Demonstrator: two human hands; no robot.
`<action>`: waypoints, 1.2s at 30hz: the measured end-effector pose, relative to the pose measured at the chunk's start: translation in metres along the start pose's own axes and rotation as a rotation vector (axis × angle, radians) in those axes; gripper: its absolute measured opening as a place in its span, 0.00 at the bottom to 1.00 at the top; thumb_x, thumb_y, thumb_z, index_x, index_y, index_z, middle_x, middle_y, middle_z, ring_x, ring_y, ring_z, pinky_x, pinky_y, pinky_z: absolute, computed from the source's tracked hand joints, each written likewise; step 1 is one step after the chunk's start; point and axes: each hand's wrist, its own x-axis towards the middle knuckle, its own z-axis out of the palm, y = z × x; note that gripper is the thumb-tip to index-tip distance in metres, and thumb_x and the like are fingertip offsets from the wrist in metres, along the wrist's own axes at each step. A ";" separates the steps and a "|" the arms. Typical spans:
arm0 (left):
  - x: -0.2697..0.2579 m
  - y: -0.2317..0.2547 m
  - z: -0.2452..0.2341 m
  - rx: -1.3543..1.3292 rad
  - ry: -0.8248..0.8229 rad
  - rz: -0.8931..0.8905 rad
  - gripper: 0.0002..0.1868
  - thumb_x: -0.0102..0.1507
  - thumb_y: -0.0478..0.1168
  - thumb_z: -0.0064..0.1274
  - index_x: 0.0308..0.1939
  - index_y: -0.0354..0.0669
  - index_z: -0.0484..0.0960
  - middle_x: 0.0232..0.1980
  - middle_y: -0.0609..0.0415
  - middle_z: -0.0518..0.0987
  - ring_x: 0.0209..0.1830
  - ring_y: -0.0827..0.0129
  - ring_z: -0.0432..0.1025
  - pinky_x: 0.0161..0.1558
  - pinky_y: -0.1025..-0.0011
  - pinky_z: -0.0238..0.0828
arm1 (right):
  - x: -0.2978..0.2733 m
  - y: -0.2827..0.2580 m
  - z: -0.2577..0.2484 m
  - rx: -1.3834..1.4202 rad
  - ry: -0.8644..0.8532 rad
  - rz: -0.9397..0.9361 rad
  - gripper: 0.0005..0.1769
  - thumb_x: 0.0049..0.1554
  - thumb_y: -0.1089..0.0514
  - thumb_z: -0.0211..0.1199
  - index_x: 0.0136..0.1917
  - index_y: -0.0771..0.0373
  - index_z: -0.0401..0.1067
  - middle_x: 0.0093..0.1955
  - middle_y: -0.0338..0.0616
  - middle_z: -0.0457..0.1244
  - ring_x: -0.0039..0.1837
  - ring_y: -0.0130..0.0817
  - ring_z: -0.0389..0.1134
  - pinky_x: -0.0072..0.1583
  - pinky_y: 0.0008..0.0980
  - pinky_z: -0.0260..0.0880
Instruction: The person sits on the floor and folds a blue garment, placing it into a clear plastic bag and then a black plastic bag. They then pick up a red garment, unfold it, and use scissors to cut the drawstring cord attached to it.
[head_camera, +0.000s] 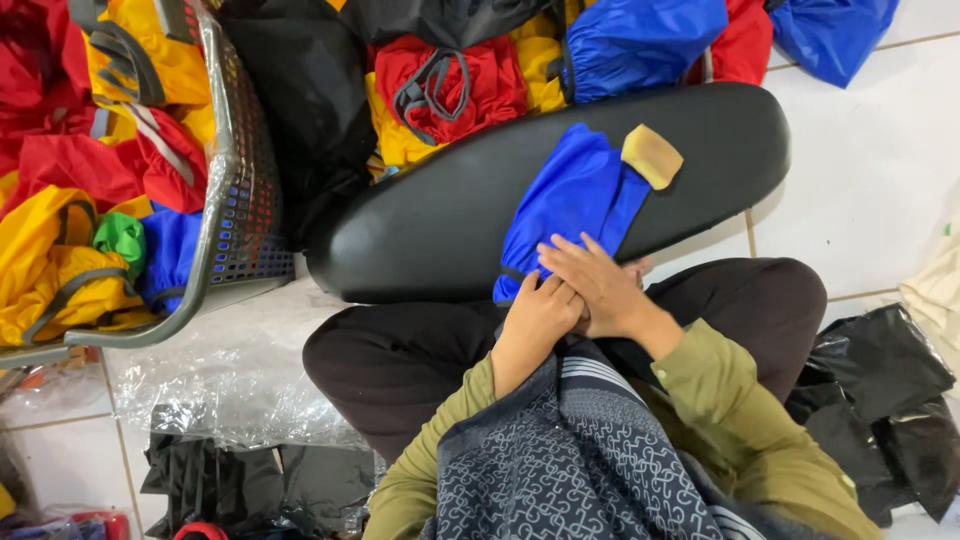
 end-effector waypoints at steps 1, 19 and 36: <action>0.005 -0.006 -0.001 0.001 0.000 0.005 0.05 0.64 0.34 0.53 0.36 0.49 0.82 0.38 0.55 0.80 0.47 0.61 0.76 0.56 0.49 0.71 | -0.004 0.004 0.001 -0.002 0.005 0.000 0.56 0.35 0.52 0.69 0.75 0.69 0.61 0.75 0.59 0.59 0.76 0.63 0.58 0.74 0.64 0.48; -0.014 -0.054 0.008 -0.403 0.220 -0.418 0.21 0.56 0.58 0.70 0.37 0.48 0.83 0.33 0.60 0.77 0.43 0.65 0.74 0.62 0.59 0.63 | -0.021 0.017 -0.004 0.638 0.187 0.497 0.56 0.36 0.57 0.84 0.75 0.62 0.64 0.64 0.52 0.69 0.65 0.43 0.70 0.70 0.50 0.64; -0.016 -0.054 0.001 0.064 0.201 0.141 0.16 0.73 0.46 0.44 0.62 0.51 0.79 0.66 0.51 0.78 0.67 0.59 0.73 0.68 0.60 0.69 | -0.008 0.063 0.021 0.131 0.169 0.458 0.06 0.65 0.58 0.64 0.52 0.54 0.81 0.47 0.41 0.73 0.53 0.45 0.74 0.54 0.41 0.75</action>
